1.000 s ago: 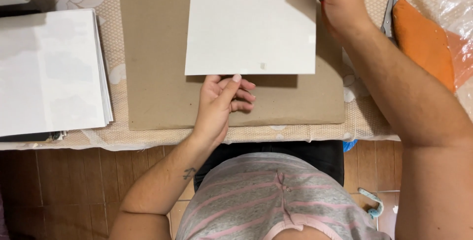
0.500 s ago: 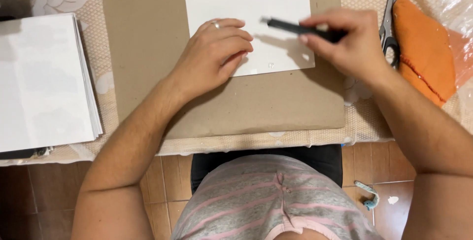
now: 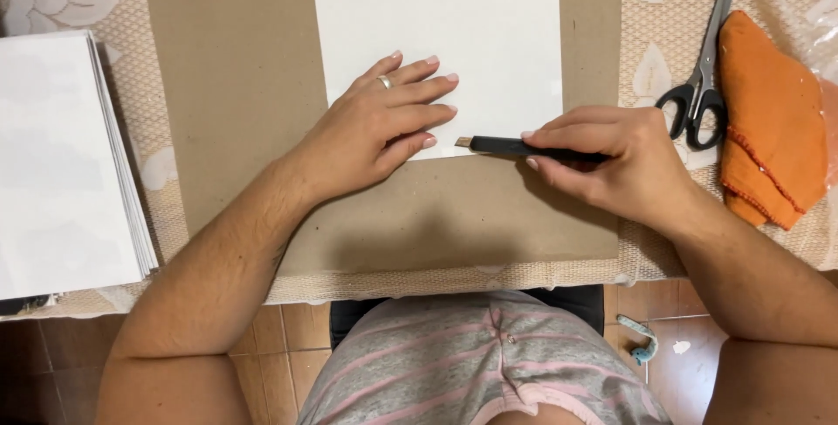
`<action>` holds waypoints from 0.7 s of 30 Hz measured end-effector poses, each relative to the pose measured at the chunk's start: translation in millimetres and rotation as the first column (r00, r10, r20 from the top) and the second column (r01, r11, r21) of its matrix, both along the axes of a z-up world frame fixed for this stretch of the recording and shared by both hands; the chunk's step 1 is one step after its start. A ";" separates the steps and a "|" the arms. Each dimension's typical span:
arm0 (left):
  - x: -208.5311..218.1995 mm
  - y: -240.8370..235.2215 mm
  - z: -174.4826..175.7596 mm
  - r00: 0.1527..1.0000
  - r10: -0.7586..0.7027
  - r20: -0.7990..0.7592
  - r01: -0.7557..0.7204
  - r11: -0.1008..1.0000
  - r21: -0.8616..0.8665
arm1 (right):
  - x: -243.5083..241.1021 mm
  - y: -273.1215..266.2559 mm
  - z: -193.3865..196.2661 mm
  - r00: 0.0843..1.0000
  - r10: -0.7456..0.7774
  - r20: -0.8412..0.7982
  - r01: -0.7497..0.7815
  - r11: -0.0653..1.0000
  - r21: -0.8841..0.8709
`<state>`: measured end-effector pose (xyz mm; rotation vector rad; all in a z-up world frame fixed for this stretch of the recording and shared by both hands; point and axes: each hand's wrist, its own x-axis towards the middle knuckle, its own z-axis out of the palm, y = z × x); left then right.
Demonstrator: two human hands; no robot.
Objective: Preparing a sheet of paper by applying adhesive tabs to the corners and then cutting it precisely with a utility knife on a cutting mat.
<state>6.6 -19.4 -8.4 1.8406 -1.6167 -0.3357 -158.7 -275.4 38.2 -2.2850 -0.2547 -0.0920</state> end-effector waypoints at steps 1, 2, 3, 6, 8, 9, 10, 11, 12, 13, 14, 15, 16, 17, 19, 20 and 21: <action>-0.4 -0.1 0.1 1.000 0.003 -0.001 -0.003 1.000 0.011 | 0.2 -0.7 -0.6 1.000 0.006 0.004 -0.006 1.000 0.008; -0.4 -0.9 -0.7 1.000 -0.001 -0.005 0.001 1.000 0.011 | -0.6 -1.4 -1.4 1.000 0.002 0.000 -0.002 1.000 0.008; -0.5 -1.3 -1.5 1.000 -0.001 0.011 0.001 1.000 0.011 | -1.6 -1.6 -2.0 1.000 -0.007 -0.004 0.007 1.000 0.006; -0.9 -0.4 -0.4 1.000 0.008 0.021 -0.008 1.000 0.012 | -0.5 -0.8 -1.9 1.000 -0.002 -0.008 0.002 1.000 0.012; -1.0 0.3 -0.1 1.000 0.011 0.012 -0.011 1.000 0.013 | 0.0 0.0 -2.0 1.000 0.004 -0.011 -0.004 1.000 0.020; -0.9 0.6 -0.8 1.000 0.010 0.013 -0.010 1.000 0.008 | -0.1 0.0 -2.6 1.000 0.000 0.006 0.000 1.000 0.009; -0.5 -0.2 -1.4 1.000 0.006 0.014 -0.006 1.000 0.002 | -0.6 -0.5 -3.1 1.000 -0.007 0.023 0.007 1.000 -0.003; -0.9 -0.1 -1.6 1.000 0.005 0.015 -0.005 1.000 0.003 | -1.0 -0.8 -4.2 1.000 -0.008 0.024 0.009 1.000 -0.002; -0.8 -0.3 -1.8 1.000 0.005 0.020 -0.006 1.000 0.005 | -1.1 -1.3 -5.1 1.000 -0.008 0.027 0.008 1.000 -0.002; -0.6 -0.3 -1.8 1.000 0.006 0.024 -0.006 1.000 0.008 | -1.1 -1.6 -5.8 1.000 -0.007 0.029 0.008 1.000 -0.002; -0.8 -0.2 -2.1 1.000 0.006 0.026 -0.006 1.000 0.008 | -1.2 -1.4 -5.7 1.000 -0.007 0.031 0.007 1.000 -0.002; -0.8 0.0 -2.4 1.000 0.005 0.023 -0.005 1.000 0.004 | -1.3 -1.0 -5.5 1.000 -0.009 0.023 0.009 1.000 0.001; -0.4 -0.3 -2.6 1.000 0.004 0.021 -0.004 1.000 -0.002 | -0.7 -1.2 -5.0 1.000 -0.009 0.017 0.009 1.000 0.003; -0.1 -0.5 -1.7 1.000 0.005 0.024 -0.005 1.000 -0.003 | -0.2 -1.4 -4.8 1.000 -0.008 0.020 0.008 1.000 0.002; -0.8 -0.1 -0.4 1.000 0.006 0.020 -0.006 1.000 0.002 | -0.2 -1.4 -4.8 1.000 -0.011 0.000 0.011 1.000 0.015; -0.7 0.1 -0.7 1.000 0.008 0.021 -0.008 1.000 0.001 | -0.1 -1.6 -4.8 1.000 -0.009 0.001 0.009 1.000 0.015; -0.6 0.2 -1.0 1.000 0.009 0.020 -0.009 1.000 0.004 | 0.2 -1.7 -4.8 1.000 -0.008 -0.003 0.008 1.000 0.011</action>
